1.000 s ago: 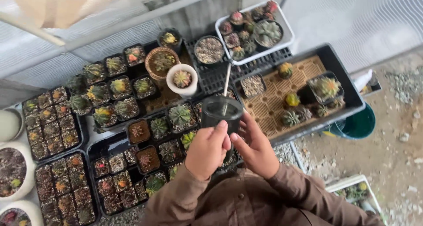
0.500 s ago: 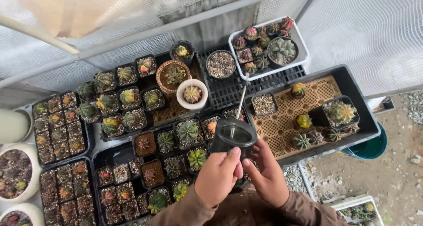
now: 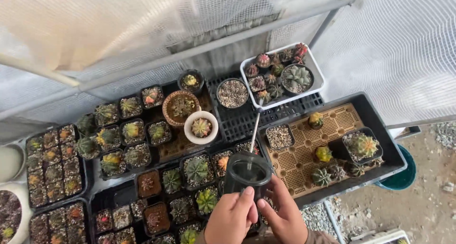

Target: Watering various small cactus plants in a nursery using a long-nozzled watering tool.

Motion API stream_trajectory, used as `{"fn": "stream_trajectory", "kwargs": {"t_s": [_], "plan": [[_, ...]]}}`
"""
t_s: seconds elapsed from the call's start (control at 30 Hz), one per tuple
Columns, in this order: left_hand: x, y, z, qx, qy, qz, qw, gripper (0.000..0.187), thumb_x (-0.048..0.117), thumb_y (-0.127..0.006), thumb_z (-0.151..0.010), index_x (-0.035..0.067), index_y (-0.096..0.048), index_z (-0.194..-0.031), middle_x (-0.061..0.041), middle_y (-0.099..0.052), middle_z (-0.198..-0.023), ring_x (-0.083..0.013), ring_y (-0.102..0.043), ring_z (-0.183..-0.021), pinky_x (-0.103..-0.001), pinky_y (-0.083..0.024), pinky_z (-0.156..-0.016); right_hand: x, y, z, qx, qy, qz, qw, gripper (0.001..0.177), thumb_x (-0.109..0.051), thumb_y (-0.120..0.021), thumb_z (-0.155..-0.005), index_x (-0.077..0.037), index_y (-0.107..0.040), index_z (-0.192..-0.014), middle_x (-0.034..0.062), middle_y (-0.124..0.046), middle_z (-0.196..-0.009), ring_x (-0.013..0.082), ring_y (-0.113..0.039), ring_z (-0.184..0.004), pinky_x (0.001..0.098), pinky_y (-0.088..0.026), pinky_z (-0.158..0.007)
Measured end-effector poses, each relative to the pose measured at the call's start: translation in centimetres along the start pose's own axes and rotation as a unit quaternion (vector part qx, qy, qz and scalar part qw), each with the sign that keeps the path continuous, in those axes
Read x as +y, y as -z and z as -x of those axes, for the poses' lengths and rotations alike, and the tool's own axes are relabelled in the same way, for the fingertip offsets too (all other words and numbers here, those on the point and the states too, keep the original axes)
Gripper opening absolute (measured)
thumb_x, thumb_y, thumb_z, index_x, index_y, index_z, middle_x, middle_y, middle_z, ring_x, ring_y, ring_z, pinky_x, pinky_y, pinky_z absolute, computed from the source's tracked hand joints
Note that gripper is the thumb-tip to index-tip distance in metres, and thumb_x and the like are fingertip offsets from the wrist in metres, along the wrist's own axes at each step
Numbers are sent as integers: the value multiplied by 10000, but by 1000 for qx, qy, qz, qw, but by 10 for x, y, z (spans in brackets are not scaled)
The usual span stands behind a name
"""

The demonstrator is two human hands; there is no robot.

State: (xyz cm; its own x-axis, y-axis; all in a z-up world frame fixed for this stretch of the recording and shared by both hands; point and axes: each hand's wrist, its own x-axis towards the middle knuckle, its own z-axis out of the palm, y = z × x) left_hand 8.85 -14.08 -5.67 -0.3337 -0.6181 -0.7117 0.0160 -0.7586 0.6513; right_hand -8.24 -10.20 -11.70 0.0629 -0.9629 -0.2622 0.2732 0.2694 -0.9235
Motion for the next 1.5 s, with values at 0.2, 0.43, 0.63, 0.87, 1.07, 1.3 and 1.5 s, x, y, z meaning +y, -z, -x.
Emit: {"fn": "stream_trajectory", "kwargs": {"t_s": [0.2, 0.43, 0.63, 0.87, 1.07, 1.3, 1.5], "plan": [[13, -5, 0, 25, 29, -28, 999, 597, 461, -484, -1041, 52, -561, -614, 1, -456, -502, -95, -417, -430, -278, -308, -436, 0, 3, -8, -23, 13, 11, 1000, 734, -2, -650, -913, 35, -293, -1554, 164, -533, -1476, 261, -543, -1353, 396, -409, -1134], [4, 2, -5, 8, 8, -24, 1000, 597, 453, -501, -1028, 41, -571, -602, 4, -433, -478, -103, -383, -410, -286, -277, -420, -14, -5, -5, 10, 12, 27, 1000, 742, 3, -660, -905, 22, -296, -1552, 152, -527, -1472, 245, -541, -1353, 380, -417, -1129], [5, 11, 7, 4, -33, -22, 999, 610, 452, -467, -1043, 41, -565, -603, 8, -461, -480, -93, -417, -416, -273, -308, -426, -23, -22, -2, -11, 3, 44, 999, 700, 6, -636, -927, 42, -330, -1555, 169, -556, -1452, 245, -581, -1299, 368, -471, -1079], [5, 2, 18, 93, 24, 37, 995, 595, 461, -508, -1016, 35, -570, -605, -10, -442, -466, -112, -393, -385, -288, -273, -406, -30, -16, -21, -76, -16, 67, 995, 711, 3, -655, -908, 36, -323, -1536, 154, -568, -1441, 234, -569, -1325, 370, -456, -1100], [-14, -13, 15, 104, 22, 93, 990, 595, 481, -524, -1014, 43, -571, -613, -3, -425, -469, -107, -380, -401, -303, -252, -415, -25, 10, -31, -146, -30, 97, 984, 761, -14, -708, -869, 29, -329, -1529, 148, -571, -1417, 239, -570, -1311, 380, -430, -1114], [-7, -25, 14, 135, 37, 112, 984, 604, 500, -519, -1008, 51, -560, -606, 2, -409, -460, -109, -381, -392, -302, -257, -417, -30, 20, -45, -174, -29, 78, 981, 751, -13, -710, -846, 30, -353, -1506, 147, -535, -1416, 243, -553, -1322, 384, -421, -1121], [-1, -18, 9, 113, 28, 115, 987, 598, 488, -519, -1012, 51, -536, -604, 4, -390, -453, -103, -349, -379, -299, -224, -401, -43, 12, -49, -156, -9, 105, 982, 731, -33, -720, -851, 33, -378, -1494, 143, -537, -1387, 245, -564, -1307, 387, -430, -1119]]}}
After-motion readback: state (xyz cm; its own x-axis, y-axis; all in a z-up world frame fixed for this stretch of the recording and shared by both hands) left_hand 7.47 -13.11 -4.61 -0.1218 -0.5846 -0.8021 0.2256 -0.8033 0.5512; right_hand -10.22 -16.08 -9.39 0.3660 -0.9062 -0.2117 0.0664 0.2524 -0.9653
